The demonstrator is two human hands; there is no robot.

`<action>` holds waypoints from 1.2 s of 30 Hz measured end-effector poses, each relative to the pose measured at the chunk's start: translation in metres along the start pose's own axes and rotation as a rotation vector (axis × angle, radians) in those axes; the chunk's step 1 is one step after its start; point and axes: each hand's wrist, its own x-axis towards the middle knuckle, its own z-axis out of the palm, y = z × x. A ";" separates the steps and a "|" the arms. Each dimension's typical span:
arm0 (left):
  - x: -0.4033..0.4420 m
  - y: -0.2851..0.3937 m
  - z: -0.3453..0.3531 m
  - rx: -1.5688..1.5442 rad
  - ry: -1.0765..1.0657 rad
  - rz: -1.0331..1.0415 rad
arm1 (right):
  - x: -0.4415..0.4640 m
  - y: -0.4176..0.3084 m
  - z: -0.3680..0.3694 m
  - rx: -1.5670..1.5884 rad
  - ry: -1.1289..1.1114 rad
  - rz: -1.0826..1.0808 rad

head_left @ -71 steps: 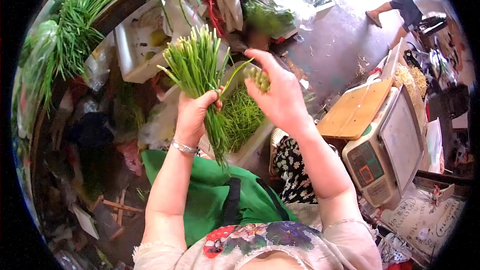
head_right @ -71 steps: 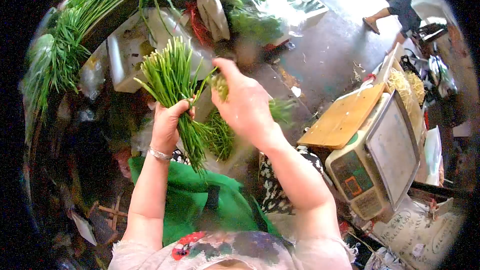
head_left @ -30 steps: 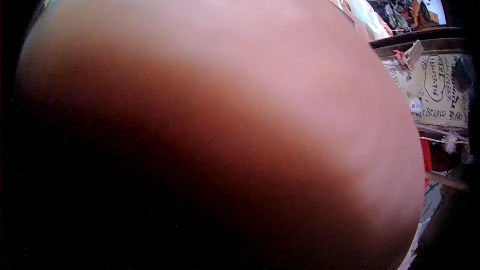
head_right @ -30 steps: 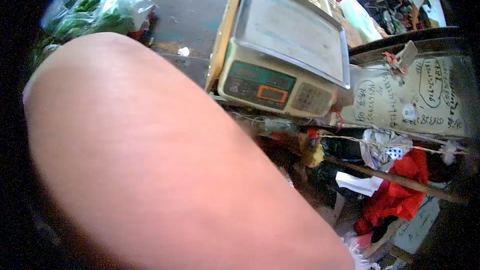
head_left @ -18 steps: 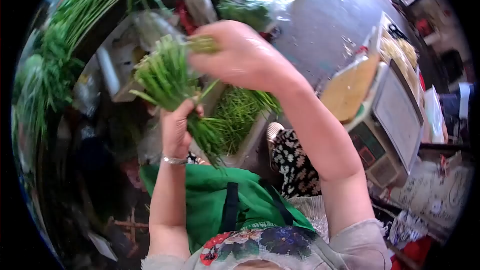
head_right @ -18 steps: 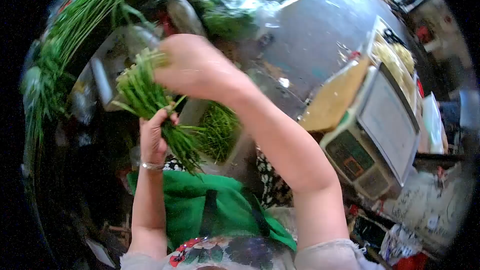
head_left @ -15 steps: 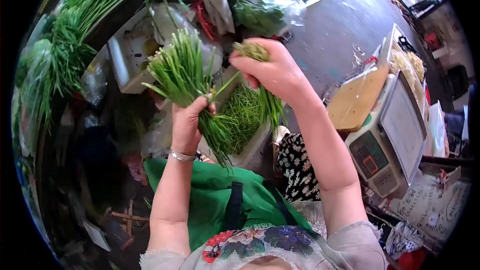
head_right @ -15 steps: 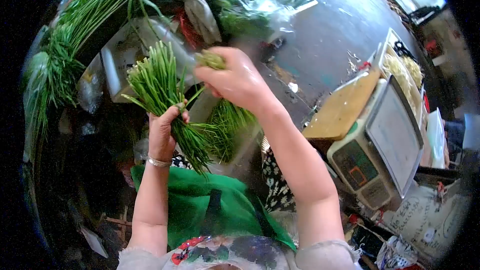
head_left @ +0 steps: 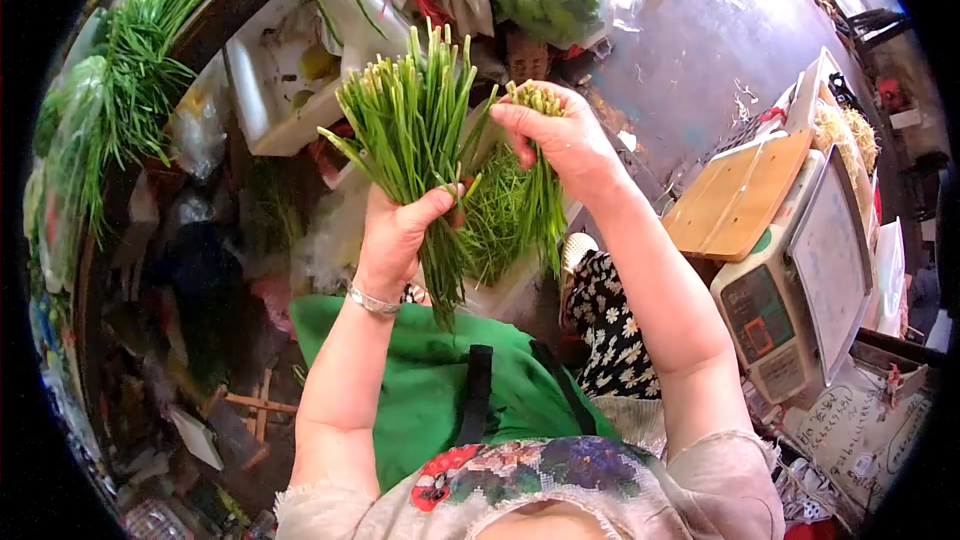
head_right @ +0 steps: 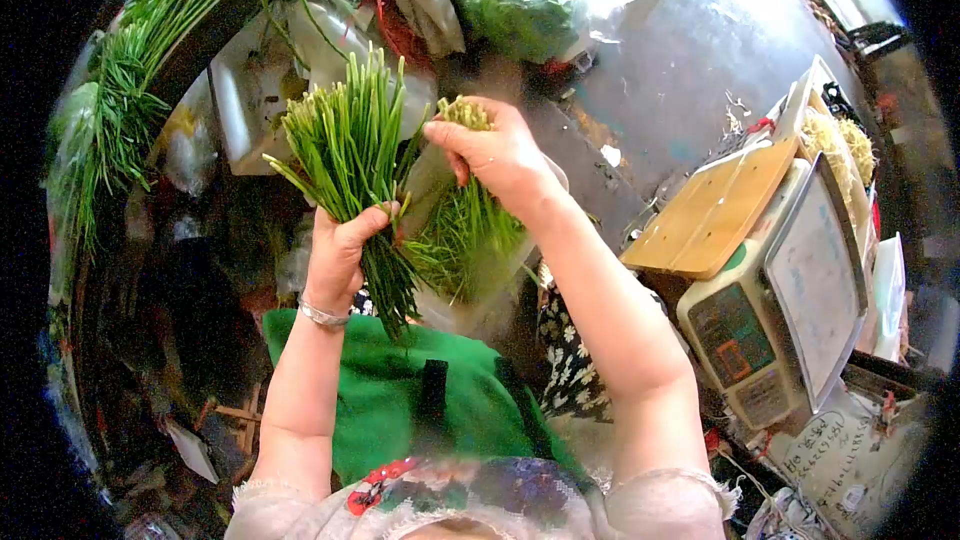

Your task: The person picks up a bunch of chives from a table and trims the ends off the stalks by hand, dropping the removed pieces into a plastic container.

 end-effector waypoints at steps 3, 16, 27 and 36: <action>-0.001 0.009 0.007 -0.052 0.079 0.003 | -0.001 -0.004 -0.005 -0.052 0.037 -0.001; -0.004 0.005 -0.013 -0.037 0.071 0.003 | -0.002 -0.006 0.003 0.313 0.062 -0.049; 0.002 0.005 -0.025 -0.078 0.025 -0.071 | -0.002 -0.025 -0.037 0.118 0.198 -0.201; 0.009 -0.003 -0.025 -0.149 0.018 -0.006 | -0.011 0.003 0.019 -0.180 -0.098 0.117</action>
